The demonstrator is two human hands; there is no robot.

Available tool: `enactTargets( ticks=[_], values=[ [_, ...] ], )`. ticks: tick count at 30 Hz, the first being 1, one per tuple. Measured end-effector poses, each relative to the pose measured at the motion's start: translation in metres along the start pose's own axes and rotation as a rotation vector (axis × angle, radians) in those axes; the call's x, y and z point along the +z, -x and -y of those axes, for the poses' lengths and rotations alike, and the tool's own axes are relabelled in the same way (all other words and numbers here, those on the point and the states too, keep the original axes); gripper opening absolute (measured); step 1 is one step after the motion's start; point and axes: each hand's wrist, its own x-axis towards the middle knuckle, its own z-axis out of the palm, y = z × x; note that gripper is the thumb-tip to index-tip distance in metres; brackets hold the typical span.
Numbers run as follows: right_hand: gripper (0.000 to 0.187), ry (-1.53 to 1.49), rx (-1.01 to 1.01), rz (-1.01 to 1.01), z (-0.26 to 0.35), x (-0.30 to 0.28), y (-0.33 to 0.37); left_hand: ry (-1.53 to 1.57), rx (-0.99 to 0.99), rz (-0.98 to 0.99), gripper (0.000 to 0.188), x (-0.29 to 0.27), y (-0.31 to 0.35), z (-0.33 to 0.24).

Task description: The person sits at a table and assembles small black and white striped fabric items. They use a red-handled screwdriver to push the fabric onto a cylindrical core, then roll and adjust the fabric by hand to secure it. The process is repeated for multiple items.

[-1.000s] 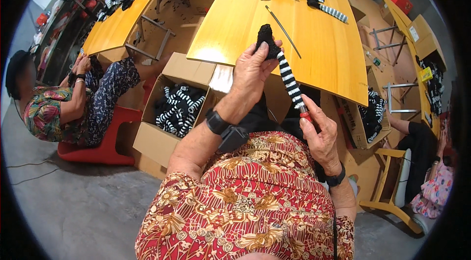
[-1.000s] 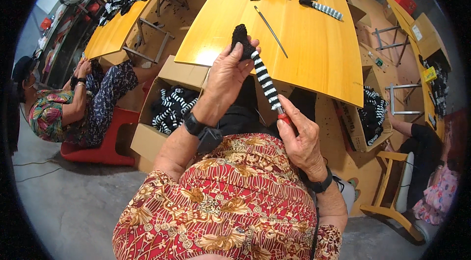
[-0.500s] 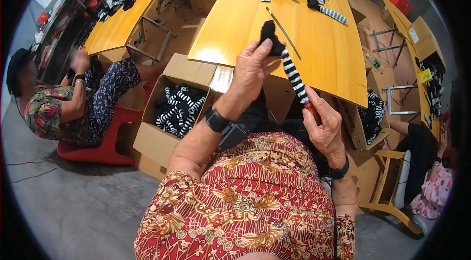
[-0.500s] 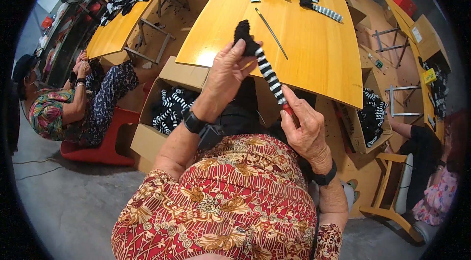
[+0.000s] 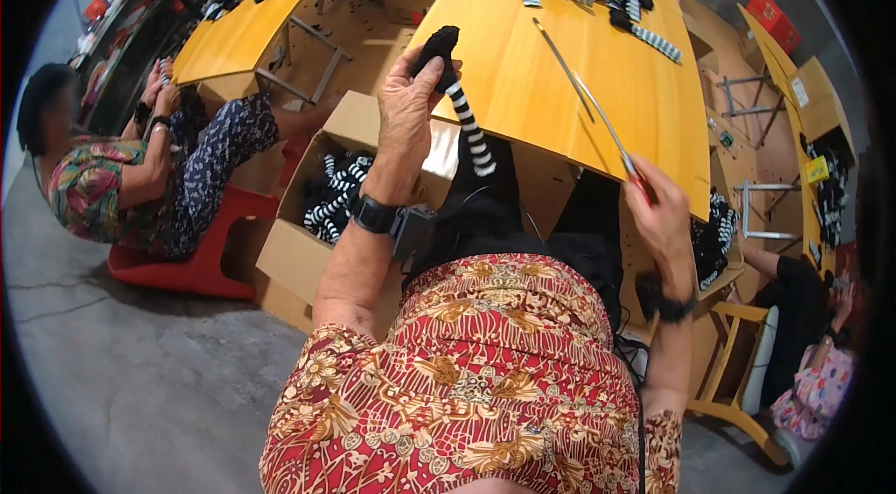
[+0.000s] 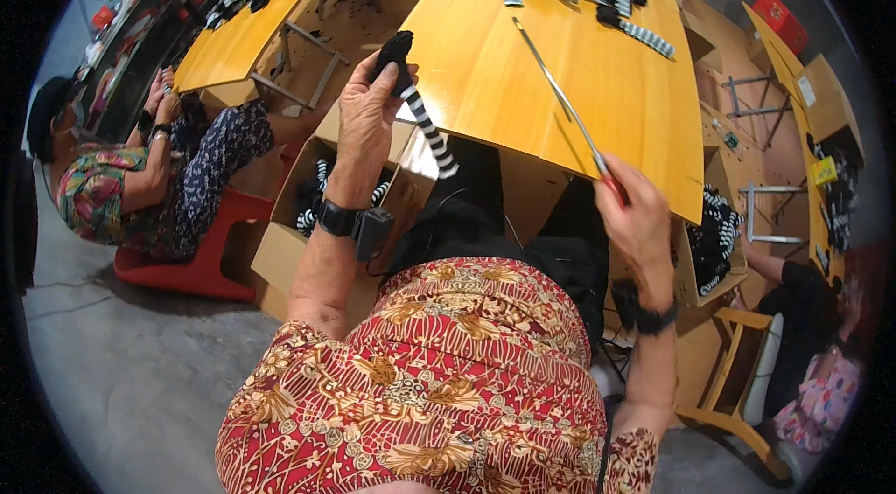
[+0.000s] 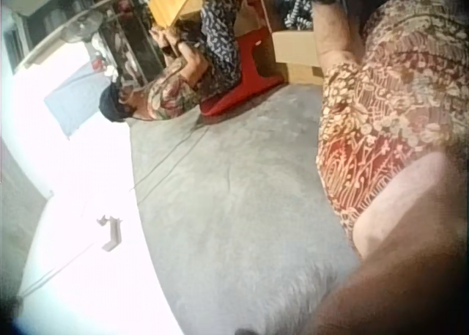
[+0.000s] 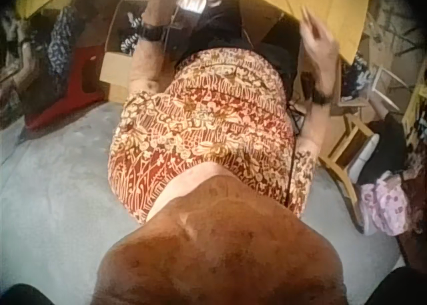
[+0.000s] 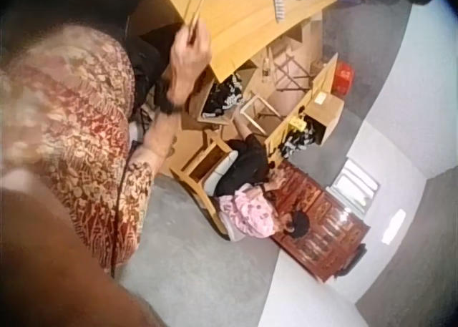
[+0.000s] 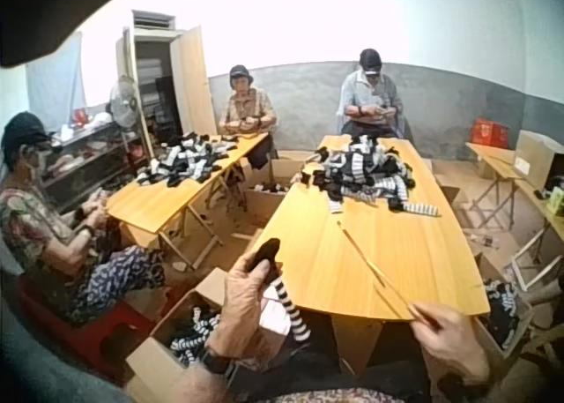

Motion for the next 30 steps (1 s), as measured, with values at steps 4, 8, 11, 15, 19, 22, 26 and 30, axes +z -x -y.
enactTargets(
  ticks=[4, 8, 11, 15, 19, 22, 26, 30],
  values=[
    [0.017, 0.233, -0.194, -0.13, -0.007, 0.059, -0.056, -0.083, -0.077, 0.145, 0.034, 0.02, 0.012, 0.002],
    [0.016, 0.418, -0.196, -0.113, -0.024, 0.102, -0.094, -0.088, -0.199, 0.276, 0.035, 0.035, 0.024, 0.002],
    [0.019, 0.505, -0.183, -0.107, -0.032, 0.114, -0.104, -0.089, -0.261, 0.329, 0.036, 0.039, 0.032, 0.003],
    [0.026, 0.375, -0.212, -0.23, -0.025, 0.103, -0.101, -0.105, -0.271, 0.359, 0.034, 0.042, 0.035, 0.008],
    [0.033, -0.629, 0.1, 0.102, 0.021, 0.056, -0.083, -0.176, -0.23, 0.309, 0.022, 0.043, 0.04, 0.013],
    [0.028, -0.606, 0.054, 0.143, 0.036, 0.052, -0.072, -0.197, -0.234, 0.305, 0.017, 0.05, 0.042, 0.017],
    [0.018, -0.816, 0.158, 0.099, 0.036, 0.053, -0.069, -0.141, -0.286, 0.292, 0.015, 0.056, 0.042, 0.018],
    [0.016, -0.921, 0.153, 0.09, 0.039, 0.058, -0.066, -0.104, -0.318, 0.269, 0.015, 0.06, 0.042, 0.019]
  ],
)
